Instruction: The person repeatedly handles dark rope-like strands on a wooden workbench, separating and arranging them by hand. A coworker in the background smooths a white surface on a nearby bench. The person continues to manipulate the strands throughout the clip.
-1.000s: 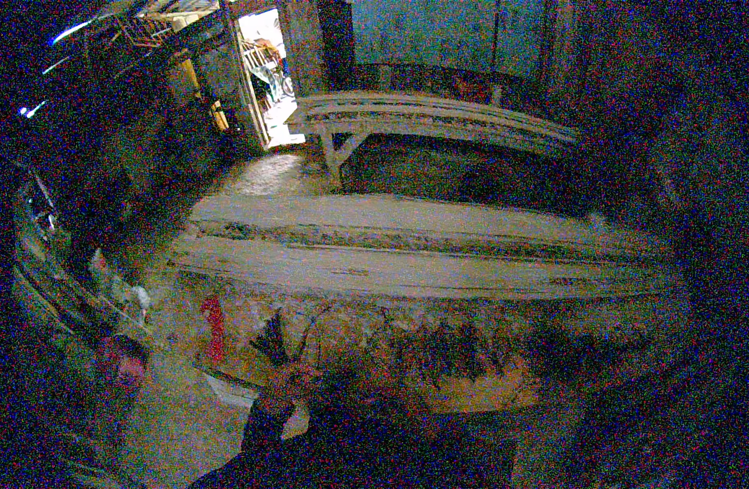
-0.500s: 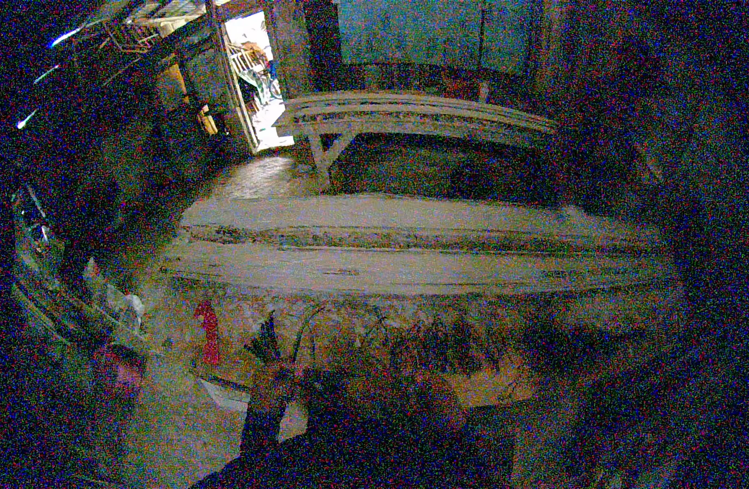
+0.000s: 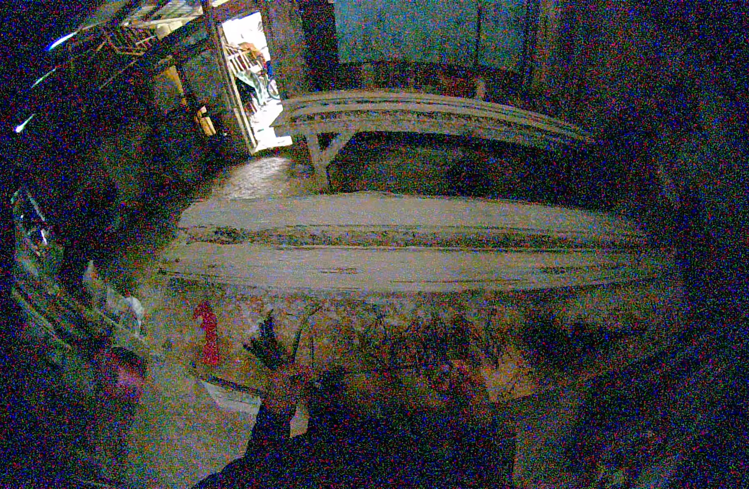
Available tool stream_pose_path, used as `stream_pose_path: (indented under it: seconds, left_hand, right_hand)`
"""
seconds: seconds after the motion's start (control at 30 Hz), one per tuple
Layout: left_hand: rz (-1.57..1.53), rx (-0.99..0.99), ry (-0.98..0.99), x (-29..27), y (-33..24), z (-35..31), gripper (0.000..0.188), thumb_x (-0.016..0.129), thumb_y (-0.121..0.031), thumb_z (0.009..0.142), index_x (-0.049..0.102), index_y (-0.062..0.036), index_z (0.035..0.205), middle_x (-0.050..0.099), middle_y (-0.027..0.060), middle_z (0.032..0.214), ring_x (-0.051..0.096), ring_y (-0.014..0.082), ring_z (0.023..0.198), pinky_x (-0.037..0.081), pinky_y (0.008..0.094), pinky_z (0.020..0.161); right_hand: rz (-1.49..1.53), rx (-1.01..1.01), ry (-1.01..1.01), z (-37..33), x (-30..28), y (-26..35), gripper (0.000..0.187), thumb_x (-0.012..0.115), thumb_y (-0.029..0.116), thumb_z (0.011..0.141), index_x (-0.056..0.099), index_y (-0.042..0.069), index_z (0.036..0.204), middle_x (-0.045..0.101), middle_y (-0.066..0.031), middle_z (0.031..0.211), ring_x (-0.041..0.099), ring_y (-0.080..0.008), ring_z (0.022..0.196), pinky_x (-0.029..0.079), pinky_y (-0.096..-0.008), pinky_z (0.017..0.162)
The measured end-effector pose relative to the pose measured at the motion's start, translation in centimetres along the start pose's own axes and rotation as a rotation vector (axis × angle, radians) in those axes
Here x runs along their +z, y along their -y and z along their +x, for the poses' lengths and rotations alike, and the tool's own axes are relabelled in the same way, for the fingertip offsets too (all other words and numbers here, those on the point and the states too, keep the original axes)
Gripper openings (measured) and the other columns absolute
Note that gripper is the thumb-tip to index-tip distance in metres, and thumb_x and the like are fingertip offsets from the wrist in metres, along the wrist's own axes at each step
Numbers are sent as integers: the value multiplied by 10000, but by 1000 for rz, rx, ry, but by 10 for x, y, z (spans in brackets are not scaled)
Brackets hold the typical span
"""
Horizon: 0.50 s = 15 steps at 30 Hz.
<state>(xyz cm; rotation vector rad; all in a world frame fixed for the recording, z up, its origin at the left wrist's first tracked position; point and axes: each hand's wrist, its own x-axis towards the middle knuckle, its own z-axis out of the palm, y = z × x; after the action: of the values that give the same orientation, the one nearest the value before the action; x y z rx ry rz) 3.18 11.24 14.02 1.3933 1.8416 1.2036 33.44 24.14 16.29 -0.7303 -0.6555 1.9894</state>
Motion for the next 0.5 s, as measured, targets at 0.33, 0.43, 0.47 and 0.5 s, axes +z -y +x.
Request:
stream_pose_path:
  seconds: [0.33, 0.43, 0.47, 0.5]
  left_hand:
    - [-151, -49, 67, 36, -15, -5, 140, 607, -187, 783, 628, -74, 863, 603, 66, 860, 567, 192, 807, 431, 274, 740]
    - [-391, -197, 28, 53, -17, -1, 152, 602, -181, 794, 616, -65, 891, 603, 40, 860, 554, 156, 800, 428, 256, 730]
    - [-415, -229, 50, 56, -17, -1, 155, 601, -176, 795, 611, -57, 894, 602, 40, 860, 552, 150, 798, 430, 258, 728]
    - [-440, -260, 73, 60, -19, -1, 158, 601, -171, 795, 606, -50, 896, 601, 40, 859, 551, 145, 796, 431, 260, 726]
  right_hand:
    - [-27, -16, 191, 6, 17, -34, 155, 607, 120, 785, 474, 99, 861, 569, -45, 773, 567, -168, 708, 473, -344, 731]
    - [-90, 111, 136, 3, 38, -48, 124, 611, 124, 781, 494, 91, 804, 562, -47, 759, 559, -168, 762, 454, -331, 757]
    - [-119, 102, 146, 2, 44, -52, 118, 610, 122, 781, 500, 88, 806, 561, -45, 762, 553, -163, 764, 451, -322, 751]
    - [-148, 92, 155, 2, 50, -57, 112, 609, 119, 782, 506, 85, 809, 561, -42, 765, 548, -159, 767, 447, -314, 745]
